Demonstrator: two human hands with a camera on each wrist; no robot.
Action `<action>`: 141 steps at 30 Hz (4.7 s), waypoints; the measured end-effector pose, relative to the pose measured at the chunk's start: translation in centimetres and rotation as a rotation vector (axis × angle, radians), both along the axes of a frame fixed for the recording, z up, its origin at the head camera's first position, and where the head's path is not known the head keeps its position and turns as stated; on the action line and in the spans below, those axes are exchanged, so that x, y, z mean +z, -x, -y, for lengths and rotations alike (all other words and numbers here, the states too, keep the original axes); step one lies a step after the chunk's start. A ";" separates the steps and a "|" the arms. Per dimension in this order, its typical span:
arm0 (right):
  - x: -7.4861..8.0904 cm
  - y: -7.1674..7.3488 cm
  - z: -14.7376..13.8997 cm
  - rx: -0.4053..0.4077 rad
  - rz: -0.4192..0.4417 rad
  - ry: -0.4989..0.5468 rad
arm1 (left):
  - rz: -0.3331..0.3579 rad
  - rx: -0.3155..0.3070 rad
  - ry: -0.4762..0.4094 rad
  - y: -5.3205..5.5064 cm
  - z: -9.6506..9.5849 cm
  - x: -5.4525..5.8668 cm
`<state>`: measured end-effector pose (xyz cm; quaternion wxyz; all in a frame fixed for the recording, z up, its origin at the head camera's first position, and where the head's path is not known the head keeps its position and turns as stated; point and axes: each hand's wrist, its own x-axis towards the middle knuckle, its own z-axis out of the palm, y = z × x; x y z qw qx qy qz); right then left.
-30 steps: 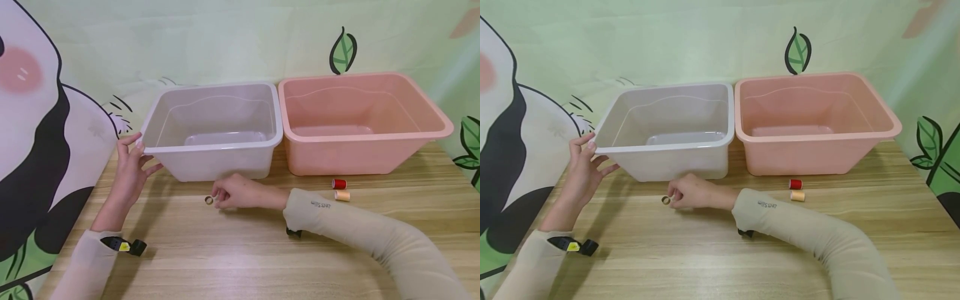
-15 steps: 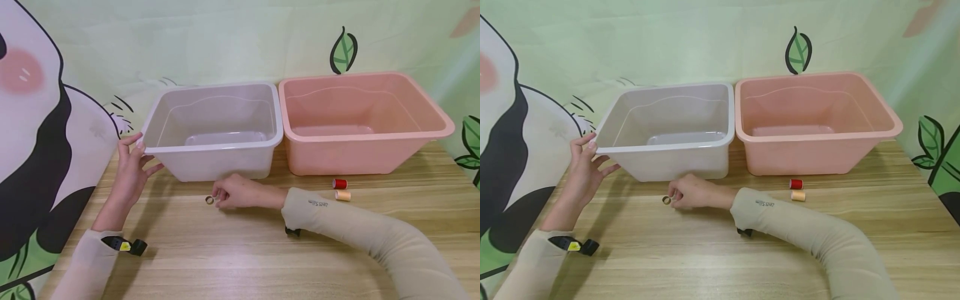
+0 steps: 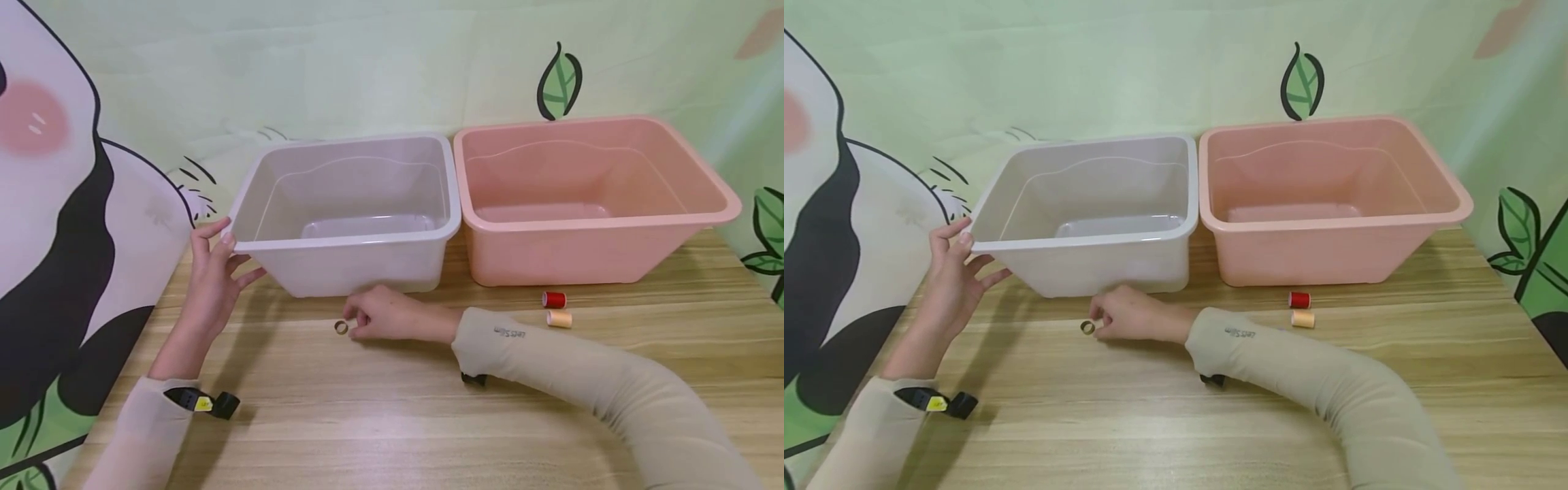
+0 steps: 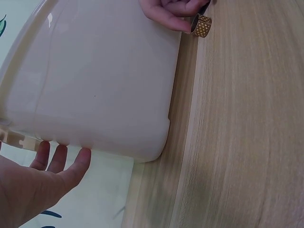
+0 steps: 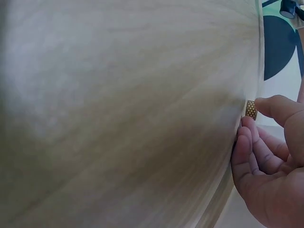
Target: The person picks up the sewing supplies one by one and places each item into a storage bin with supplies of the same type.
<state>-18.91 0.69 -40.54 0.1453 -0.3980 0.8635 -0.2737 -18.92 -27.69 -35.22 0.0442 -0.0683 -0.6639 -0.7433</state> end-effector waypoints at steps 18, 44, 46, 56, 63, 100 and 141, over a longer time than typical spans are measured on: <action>-0.5 0.9 1.0 0.030 -0.087 -0.047 | 0.013 -0.002 0.017 -0.1 0.1 0.2; -1.6 0.7 0.8 0.013 -0.094 0.093 | 0.026 0.005 0.003 0.0 0.1 0.4; -1.7 0.7 0.7 0.014 -0.087 0.099 | 0.028 0.007 0.007 0.0 0.1 0.4; -1.3 0.3 0.1 0.029 -0.053 0.164 | 0.026 0.011 0.014 0.0 0.1 0.4; -1.1 0.0 -0.5 0.011 -0.047 0.200 | 0.024 0.003 0.020 0.1 0.1 0.4; -0.1 0.1 -3.2 0.147 -0.002 0.429 | 0.032 -0.003 0.017 0.0 0.1 0.3; 1.8 0.1 -4.6 0.105 -0.144 0.442 | 0.012 0.000 0.028 0.0 0.1 0.2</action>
